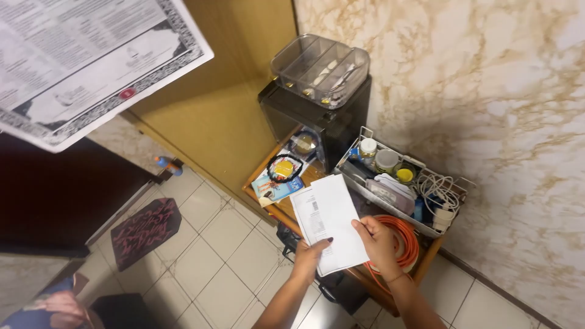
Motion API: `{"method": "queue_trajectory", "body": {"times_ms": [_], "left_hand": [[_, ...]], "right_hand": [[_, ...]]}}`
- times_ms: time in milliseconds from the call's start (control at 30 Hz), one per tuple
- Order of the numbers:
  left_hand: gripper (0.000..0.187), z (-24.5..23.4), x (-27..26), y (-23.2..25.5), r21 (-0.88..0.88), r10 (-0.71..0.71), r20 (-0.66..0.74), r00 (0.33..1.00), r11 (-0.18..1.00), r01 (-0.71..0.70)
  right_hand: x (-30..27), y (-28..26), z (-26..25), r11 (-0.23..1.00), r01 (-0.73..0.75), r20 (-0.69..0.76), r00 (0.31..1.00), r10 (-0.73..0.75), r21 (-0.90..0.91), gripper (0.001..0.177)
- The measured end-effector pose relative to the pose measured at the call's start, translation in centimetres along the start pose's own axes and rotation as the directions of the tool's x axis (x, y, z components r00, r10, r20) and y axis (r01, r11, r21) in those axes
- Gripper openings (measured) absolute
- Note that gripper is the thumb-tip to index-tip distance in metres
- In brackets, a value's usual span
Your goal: Organizing various items on a desk and shelf, including sorting a basket and wrapping a hair straightener cord.
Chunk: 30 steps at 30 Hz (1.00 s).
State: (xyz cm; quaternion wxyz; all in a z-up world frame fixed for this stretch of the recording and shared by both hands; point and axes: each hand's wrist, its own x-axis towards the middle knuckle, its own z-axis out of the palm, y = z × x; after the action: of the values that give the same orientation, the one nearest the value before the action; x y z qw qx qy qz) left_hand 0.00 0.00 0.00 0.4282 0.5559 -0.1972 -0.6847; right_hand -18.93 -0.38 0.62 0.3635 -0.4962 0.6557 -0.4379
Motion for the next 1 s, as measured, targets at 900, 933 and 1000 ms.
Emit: {"method": "queue_trajectory", "body": {"times_ms": [900, 933, 1000], "left_hand": [[0.095, 10.0, 12.9, 36.3, 0.573, 0.203, 0.783, 0.588, -0.604, -0.554], [0.095, 9.9, 14.5, 36.5, 0.559, 0.185, 0.792, 0.582, -0.603, -0.569], [0.080, 10.1, 17.4, 37.0, 0.542, 0.150, 0.824, 0.546, -0.486, -0.685]], "right_hand": [[35.6, -22.5, -1.8, 0.995, 0.070, -0.355, 0.934, -0.039, 0.075, 0.042], [35.7, -22.3, -1.2, 0.996, 0.056, -0.370, 0.929, -0.025, 0.074, 0.042], [36.1, -22.3, -0.4, 0.992, 0.027, -0.393, 0.919, 0.025, 0.127, 0.028]]}}
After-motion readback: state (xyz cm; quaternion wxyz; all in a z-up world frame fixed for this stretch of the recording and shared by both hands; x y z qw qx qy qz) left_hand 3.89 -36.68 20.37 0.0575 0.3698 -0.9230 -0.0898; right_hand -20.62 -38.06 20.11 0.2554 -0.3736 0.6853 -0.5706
